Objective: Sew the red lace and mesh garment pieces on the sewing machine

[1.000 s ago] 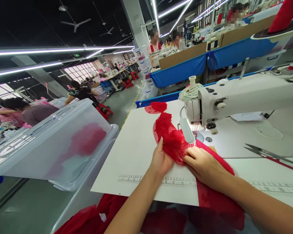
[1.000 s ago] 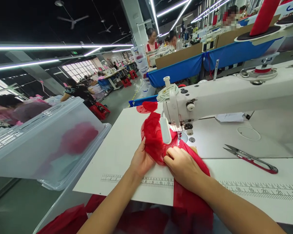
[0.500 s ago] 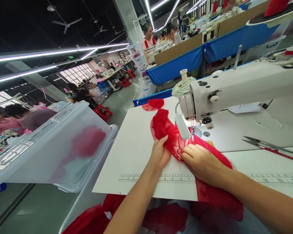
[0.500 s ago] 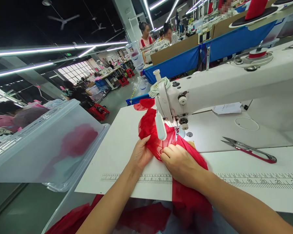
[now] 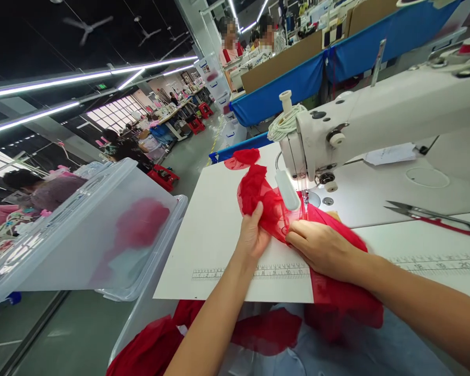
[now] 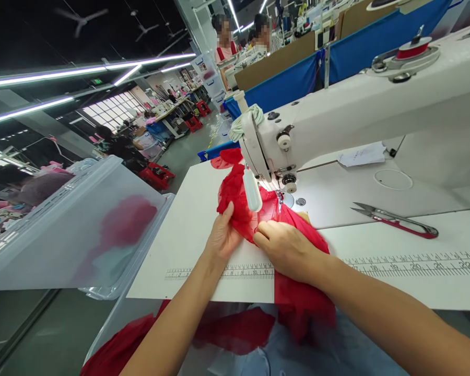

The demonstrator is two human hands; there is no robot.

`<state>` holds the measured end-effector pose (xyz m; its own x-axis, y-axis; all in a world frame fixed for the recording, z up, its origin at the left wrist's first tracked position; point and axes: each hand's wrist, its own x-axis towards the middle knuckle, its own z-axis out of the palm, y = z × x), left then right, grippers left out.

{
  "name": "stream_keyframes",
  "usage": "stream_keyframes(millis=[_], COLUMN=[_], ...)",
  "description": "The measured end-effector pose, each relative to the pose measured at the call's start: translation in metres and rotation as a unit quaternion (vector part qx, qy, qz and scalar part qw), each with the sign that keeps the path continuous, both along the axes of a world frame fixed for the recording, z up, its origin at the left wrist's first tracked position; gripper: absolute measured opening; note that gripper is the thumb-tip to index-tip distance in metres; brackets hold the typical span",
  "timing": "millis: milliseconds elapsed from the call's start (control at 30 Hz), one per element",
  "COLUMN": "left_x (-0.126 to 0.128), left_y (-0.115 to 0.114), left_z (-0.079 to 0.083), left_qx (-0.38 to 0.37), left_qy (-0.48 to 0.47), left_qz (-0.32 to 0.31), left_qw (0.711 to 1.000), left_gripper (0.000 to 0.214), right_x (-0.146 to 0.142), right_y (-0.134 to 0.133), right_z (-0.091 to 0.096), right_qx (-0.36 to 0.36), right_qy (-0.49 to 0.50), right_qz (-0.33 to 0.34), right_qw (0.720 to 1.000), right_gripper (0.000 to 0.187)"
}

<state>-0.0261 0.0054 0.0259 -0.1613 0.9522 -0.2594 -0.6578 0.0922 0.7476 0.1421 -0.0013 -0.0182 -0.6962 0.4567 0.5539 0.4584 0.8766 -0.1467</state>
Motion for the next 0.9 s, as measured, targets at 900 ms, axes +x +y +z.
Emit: stream_keyframes(millis=[900], left_x=[-0.006], left_y=[0.029], left_z=[-0.012], left_qx=[-0.018], left_qy=[0.105], left_qz=[-0.088], left_qw=[0.99], left_gripper=[0.008], right_x=[-0.001], right_y=[0.001], right_z=[0.022], right_qx=[-0.078], right_qy=[-0.131], right_qz=[0.004], right_qw=[0.988], right_gripper=[0.022])
